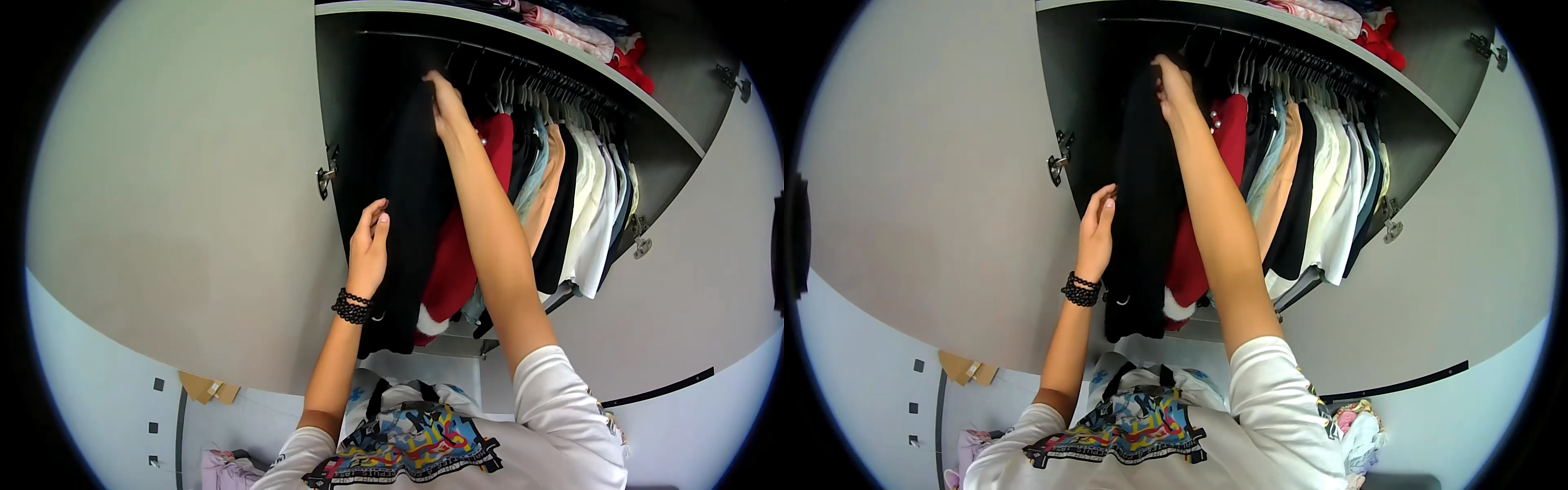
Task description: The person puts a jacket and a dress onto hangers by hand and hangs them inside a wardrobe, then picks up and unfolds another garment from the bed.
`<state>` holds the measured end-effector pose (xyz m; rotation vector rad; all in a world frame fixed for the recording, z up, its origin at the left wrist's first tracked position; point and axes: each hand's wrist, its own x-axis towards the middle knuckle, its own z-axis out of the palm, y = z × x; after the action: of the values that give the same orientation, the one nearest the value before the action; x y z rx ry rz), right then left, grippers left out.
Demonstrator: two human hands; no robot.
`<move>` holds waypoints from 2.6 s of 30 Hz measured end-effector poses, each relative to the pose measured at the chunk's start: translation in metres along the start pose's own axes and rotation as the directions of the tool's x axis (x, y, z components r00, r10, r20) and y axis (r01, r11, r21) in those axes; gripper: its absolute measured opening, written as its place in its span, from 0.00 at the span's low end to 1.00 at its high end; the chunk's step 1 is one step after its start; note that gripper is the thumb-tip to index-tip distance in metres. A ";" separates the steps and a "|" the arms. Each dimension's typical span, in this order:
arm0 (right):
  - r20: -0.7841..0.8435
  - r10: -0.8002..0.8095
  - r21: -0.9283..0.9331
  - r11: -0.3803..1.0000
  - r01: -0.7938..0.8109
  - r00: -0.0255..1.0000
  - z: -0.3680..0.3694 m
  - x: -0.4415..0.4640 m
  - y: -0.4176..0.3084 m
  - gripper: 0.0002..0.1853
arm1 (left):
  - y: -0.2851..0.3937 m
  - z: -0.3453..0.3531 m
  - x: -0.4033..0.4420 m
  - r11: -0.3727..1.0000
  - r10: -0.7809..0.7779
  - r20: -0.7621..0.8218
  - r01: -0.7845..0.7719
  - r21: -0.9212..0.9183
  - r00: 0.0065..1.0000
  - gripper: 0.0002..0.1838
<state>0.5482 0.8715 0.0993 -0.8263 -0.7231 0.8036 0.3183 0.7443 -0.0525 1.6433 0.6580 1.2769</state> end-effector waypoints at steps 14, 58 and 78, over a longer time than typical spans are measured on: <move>-0.317 -0.248 -0.255 0.952 0.170 0.916 -0.086 -0.039 -0.049 0.19 | -0.005 0.178 0.278 0.990 0.120 0.475 -0.072 -0.120 0.872 0.30; -0.799 -0.246 0.141 0.811 -0.569 -0.549 -0.282 -1.199 0.202 0.14 | -0.379 0.153 -0.144 0.313 -0.875 0.389 0.277 0.909 -0.289 0.23; -0.096 0.858 0.130 0.514 0.848 -0.505 -0.070 -0.818 0.383 0.08 | -0.200 0.493 -0.602 0.623 -0.549 0.341 -0.646 -0.440 -0.763 0.17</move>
<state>0.0718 0.3315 -0.4499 0.0507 2.0223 -0.2719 0.6143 0.1605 -0.5179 2.5019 -1.3414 -1.7132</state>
